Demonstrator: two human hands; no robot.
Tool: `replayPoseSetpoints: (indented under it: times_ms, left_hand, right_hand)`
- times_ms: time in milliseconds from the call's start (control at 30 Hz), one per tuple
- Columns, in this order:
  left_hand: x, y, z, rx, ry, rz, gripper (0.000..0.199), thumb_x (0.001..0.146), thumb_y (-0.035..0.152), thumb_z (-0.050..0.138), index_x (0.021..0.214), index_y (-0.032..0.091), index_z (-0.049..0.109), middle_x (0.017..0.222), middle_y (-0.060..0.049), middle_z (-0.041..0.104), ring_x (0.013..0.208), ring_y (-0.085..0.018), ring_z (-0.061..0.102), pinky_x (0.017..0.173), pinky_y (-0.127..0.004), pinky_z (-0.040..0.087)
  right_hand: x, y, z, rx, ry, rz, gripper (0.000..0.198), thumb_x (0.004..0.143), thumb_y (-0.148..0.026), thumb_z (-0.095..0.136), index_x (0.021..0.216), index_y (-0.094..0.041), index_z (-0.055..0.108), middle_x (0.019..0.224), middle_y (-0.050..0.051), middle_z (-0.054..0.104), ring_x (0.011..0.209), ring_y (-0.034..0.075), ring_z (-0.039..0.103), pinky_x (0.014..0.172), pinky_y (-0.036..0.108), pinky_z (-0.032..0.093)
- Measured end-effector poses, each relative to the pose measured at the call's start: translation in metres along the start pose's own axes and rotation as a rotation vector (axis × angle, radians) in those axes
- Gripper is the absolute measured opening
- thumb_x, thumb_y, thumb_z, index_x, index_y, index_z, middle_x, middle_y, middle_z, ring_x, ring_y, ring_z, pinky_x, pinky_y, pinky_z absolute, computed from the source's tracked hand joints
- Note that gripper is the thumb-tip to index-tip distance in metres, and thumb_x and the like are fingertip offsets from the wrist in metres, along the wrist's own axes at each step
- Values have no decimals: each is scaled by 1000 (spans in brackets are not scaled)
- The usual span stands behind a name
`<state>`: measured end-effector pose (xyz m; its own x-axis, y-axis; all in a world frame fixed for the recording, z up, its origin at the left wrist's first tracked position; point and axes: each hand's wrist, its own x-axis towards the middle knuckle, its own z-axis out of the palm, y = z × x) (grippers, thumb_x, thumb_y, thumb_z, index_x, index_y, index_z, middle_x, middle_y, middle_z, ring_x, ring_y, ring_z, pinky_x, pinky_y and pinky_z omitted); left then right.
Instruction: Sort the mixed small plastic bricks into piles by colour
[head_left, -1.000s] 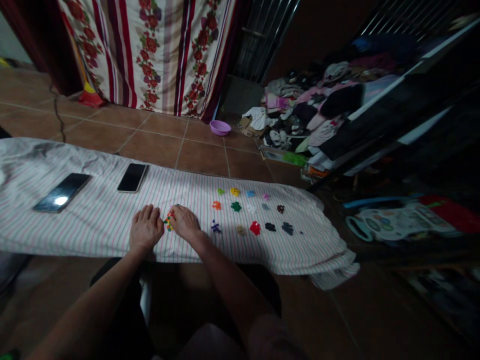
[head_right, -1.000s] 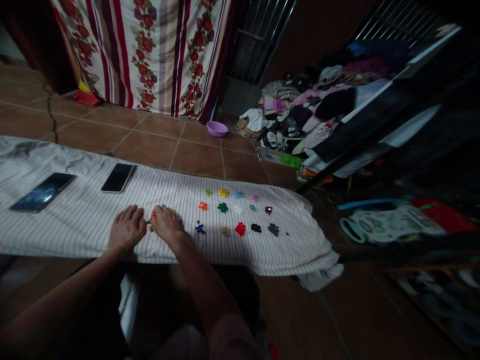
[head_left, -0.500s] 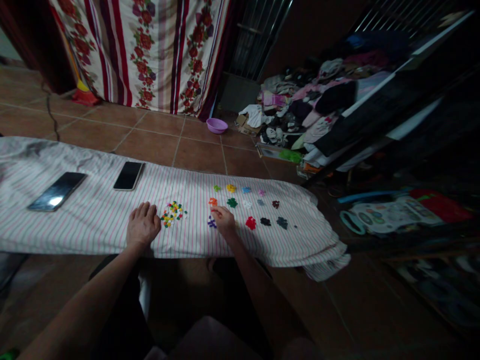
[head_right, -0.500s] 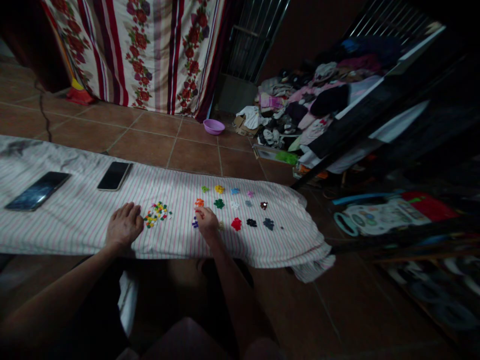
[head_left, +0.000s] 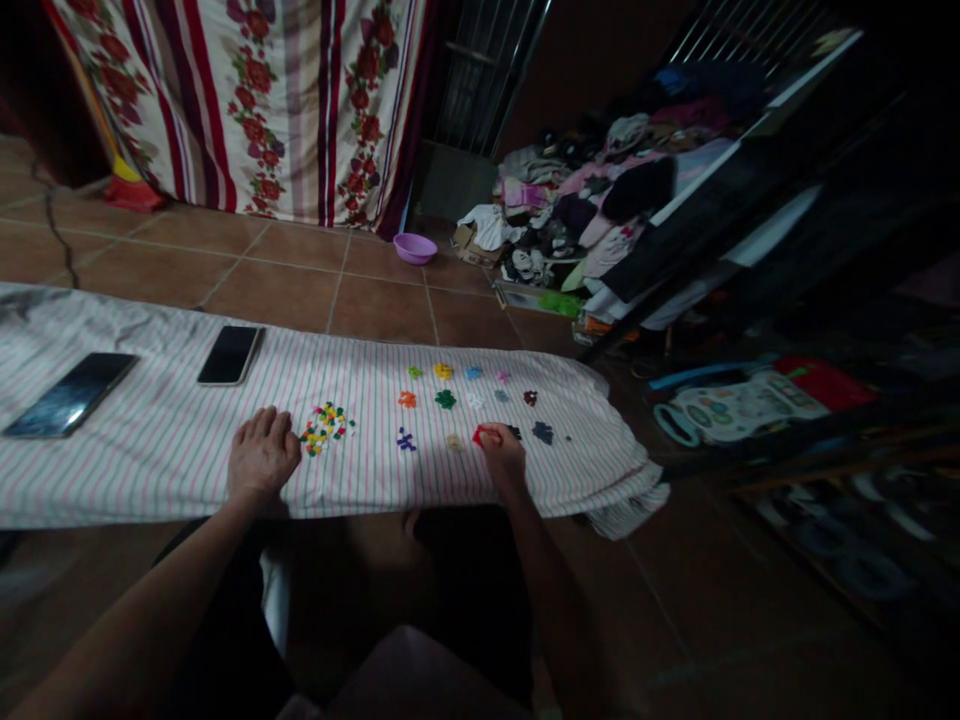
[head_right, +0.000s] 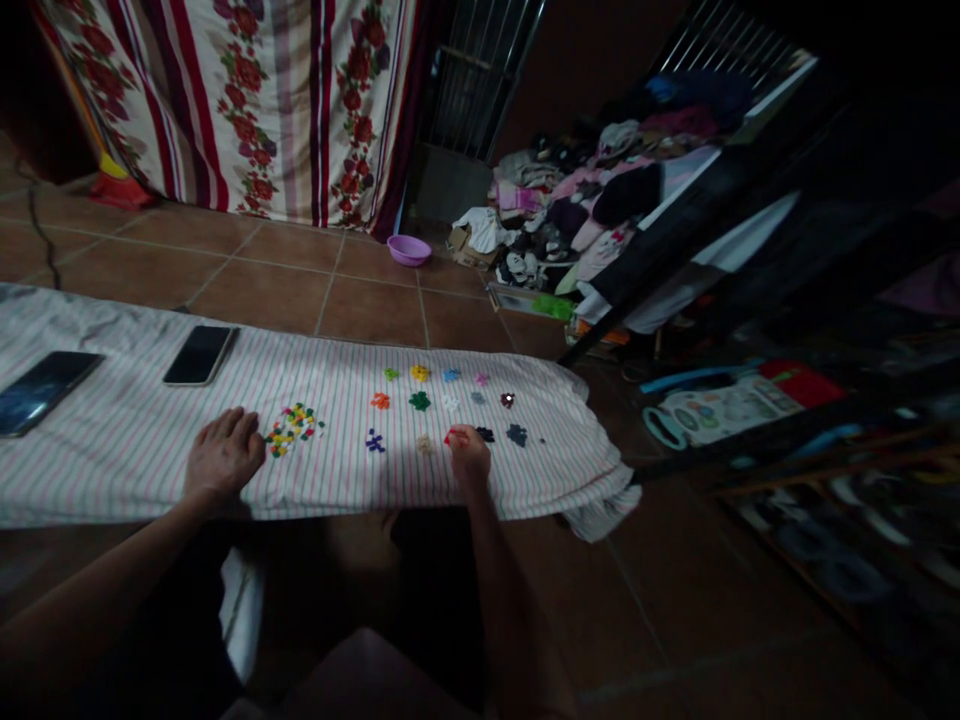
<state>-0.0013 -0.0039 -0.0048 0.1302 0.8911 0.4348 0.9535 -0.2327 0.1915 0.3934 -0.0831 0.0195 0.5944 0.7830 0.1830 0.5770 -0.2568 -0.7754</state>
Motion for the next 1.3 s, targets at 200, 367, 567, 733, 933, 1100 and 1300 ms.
replayPoseSetpoints:
  times_ms: [200, 367, 567, 733, 933, 1100, 1300]
  left_hand:
    - [0, 1, -2, -18, -7, -2, 39, 85, 27, 40, 117, 14, 59, 128, -17, 57, 126, -30, 48, 105, -47, 34]
    - [-1, 0, 0, -71, 20, 3, 40, 83, 26, 42, 118, 15, 59, 128, -17, 57, 125, -32, 48, 105, -49, 35]
    - [0, 0, 1, -62, 28, 2, 40, 83, 26, 42, 118, 16, 58, 128, -16, 57, 125, -31, 48, 104, -49, 35]
    - [0, 0, 0, -32, -1, 5, 39, 85, 27, 40, 118, 15, 59, 129, -17, 57, 126, -31, 47, 105, -49, 35]
    - [0, 0, 0, -14, 0, 12, 39, 86, 27, 39, 116, 13, 60, 130, -18, 56, 126, -31, 48, 105, -47, 35]
    - [0, -2, 2, -3, 4, 12, 39, 86, 27, 38, 115, 13, 60, 129, -18, 57, 125, -31, 48, 105, -46, 35]
    - [1, -1, 2, -17, -10, -2, 39, 87, 27, 38, 116, 13, 60, 129, -18, 57, 126, -31, 47, 106, -46, 33]
  right_hand:
    - [-5, 34, -17, -154, 12, 8, 34, 72, -40, 43, 84, -19, 67, 86, 5, 69, 82, 21, 61, 77, 32, 46]
    - [-7, 37, -14, -284, 7, 15, 32, 75, -34, 42, 88, -20, 67, 88, 6, 69, 84, 21, 61, 79, 32, 46]
    - [-7, 36, -11, -342, 1, -18, 32, 78, -28, 40, 93, -20, 67, 91, 6, 70, 85, 20, 61, 77, 30, 46]
    - [-9, 36, -11, -379, 26, -11, 31, 78, -28, 39, 90, -19, 67, 89, 7, 69, 85, 21, 60, 76, 30, 45]
    - [-8, 32, -11, -377, -1, 43, 33, 78, -28, 39, 92, -19, 67, 90, 7, 70, 80, 20, 61, 73, 30, 45]
    - [-10, 36, -13, -251, 24, 60, 37, 79, -33, 39, 98, -20, 68, 96, 6, 72, 85, 21, 64, 79, 30, 47]
    - [-13, 43, -16, -110, -19, 19, 41, 80, -39, 40, 102, -20, 68, 101, 6, 72, 93, 22, 65, 87, 34, 50]
